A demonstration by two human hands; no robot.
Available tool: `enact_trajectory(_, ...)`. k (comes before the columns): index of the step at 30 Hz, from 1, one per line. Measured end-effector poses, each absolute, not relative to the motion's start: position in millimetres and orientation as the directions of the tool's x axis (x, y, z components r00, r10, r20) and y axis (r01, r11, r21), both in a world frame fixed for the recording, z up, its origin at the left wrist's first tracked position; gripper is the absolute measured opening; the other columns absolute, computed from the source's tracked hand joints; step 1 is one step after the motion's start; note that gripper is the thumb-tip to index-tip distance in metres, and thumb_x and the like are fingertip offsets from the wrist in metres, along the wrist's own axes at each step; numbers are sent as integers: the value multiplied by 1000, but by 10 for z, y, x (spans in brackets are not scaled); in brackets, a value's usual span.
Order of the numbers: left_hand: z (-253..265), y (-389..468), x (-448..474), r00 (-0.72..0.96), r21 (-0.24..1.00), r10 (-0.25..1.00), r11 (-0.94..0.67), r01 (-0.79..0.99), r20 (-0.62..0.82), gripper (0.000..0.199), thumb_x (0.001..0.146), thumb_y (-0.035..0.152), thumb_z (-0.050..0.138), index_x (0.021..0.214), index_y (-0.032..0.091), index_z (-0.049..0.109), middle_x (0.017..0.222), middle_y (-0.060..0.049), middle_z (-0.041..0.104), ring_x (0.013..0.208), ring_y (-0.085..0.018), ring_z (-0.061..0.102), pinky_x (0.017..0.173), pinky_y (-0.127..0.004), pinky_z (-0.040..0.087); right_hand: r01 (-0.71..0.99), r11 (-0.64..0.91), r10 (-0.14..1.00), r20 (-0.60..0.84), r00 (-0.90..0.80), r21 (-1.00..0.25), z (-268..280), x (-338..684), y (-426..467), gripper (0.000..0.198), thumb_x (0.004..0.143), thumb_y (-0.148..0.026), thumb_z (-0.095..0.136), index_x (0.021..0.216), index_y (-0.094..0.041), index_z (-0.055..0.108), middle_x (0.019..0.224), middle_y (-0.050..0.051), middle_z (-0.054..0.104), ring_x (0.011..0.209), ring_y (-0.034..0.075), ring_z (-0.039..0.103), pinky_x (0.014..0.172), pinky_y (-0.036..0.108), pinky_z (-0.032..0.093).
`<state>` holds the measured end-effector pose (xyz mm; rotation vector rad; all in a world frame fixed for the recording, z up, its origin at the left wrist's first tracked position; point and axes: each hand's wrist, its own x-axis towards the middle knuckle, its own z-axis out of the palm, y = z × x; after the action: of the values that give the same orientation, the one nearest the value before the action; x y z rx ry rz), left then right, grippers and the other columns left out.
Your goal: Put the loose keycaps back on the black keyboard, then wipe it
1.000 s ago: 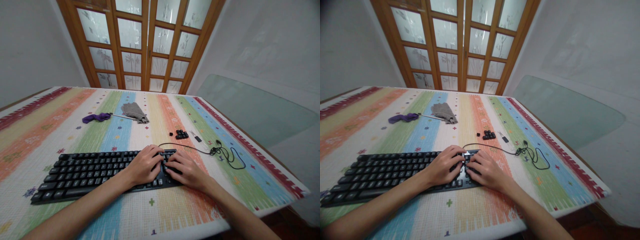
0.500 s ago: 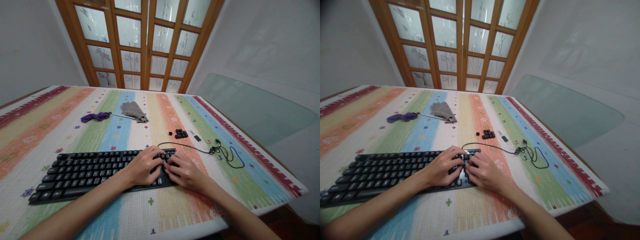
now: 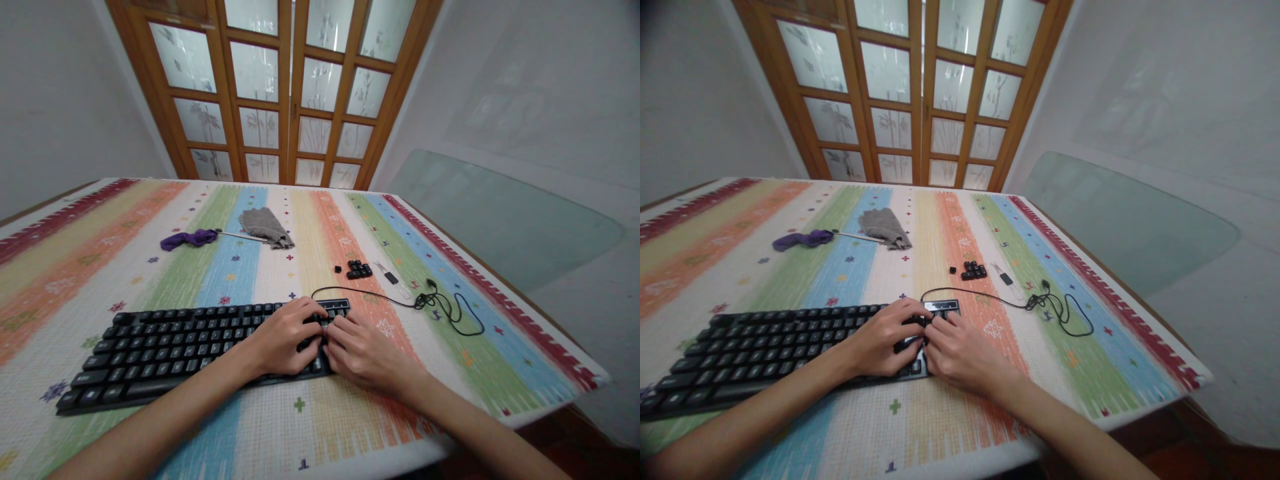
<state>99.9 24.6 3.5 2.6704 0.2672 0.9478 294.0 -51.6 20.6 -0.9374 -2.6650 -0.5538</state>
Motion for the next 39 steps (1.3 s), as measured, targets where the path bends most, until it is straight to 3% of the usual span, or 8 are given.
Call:
enact_trajectory(5,29,243,1002,746,323,267,-944,74,610,15,87,11,54,83,15,68,108,-13,67,102,-25,60,90,-43,55,646,695,578,287,-763,316,241,2881,-587,19,98,-15,52,84,-16,65,82,7,62,83,23,53,66,38,36)
enact_trajectory(15,18,254,999,744,318,262,-945,70,615,14,86,12,55,84,15,68,107,-13,66,101,-25,60,89,-42,54,583,762,553,187,-812,283,320,2924,-497,21,102,-21,48,87,-17,63,87,7,62,87,22,54,69,36,38)
enact_trajectory(21,-6,260,1001,749,311,264,-947,81,608,11,85,14,57,87,15,68,106,-12,66,101,-25,60,90,-42,54,616,756,568,247,-785,220,193,2986,-508,22,100,-23,50,83,-16,64,86,7,61,85,22,51,72,36,39)
enact_trajectory(25,-4,263,998,751,310,261,-947,79,606,9,85,16,58,88,16,67,105,-11,66,100,-24,60,90,-42,53,653,749,597,316,-737,108,262,3059,-495,25,100,-28,50,89,-16,68,88,8,62,84,22,52,75,37,42)
enact_trajectory(29,-5,271,995,752,307,261,-948,82,605,11,88,17,57,92,16,67,105,-10,66,100,-23,60,90,-42,53,743,668,680,440,-586,-43,411,3257,-277,25,100,-24,48,95,-17,71,91,9,64,86,21,54,78,37,45)
enact_trajectory(32,-19,282,996,752,312,267,-946,86,603,11,90,17,57,94,16,67,104,-10,66,101,-23,60,90,-42,53,813,580,728,480,-489,-53,424,3456,41,20,97,-23,53,97,-16,72,93,10,67,89,24,54,81,39,45)
enact_trajectory(36,-38,292,999,747,326,299,-938,117,594,7,91,20,61,94,16,66,105,-9,66,102,-23,59,91,-42,53,891,453,846,333,-416,-39,341,3634,455,17,93,-22,59,97,-15,74,93,10,70,90,24,56,83,38,43)
enact_trajectory(39,-43,293,1000,748,326,311,-936,135,586,8,92,24,63,93,16,66,105,-9,66,103,-24,58,92,-42,52,898,438,871,259,-417,-27,289,3651,637,15,89,-19,62,93,-15,76,89,9,71,86,23,57,83,37,41)
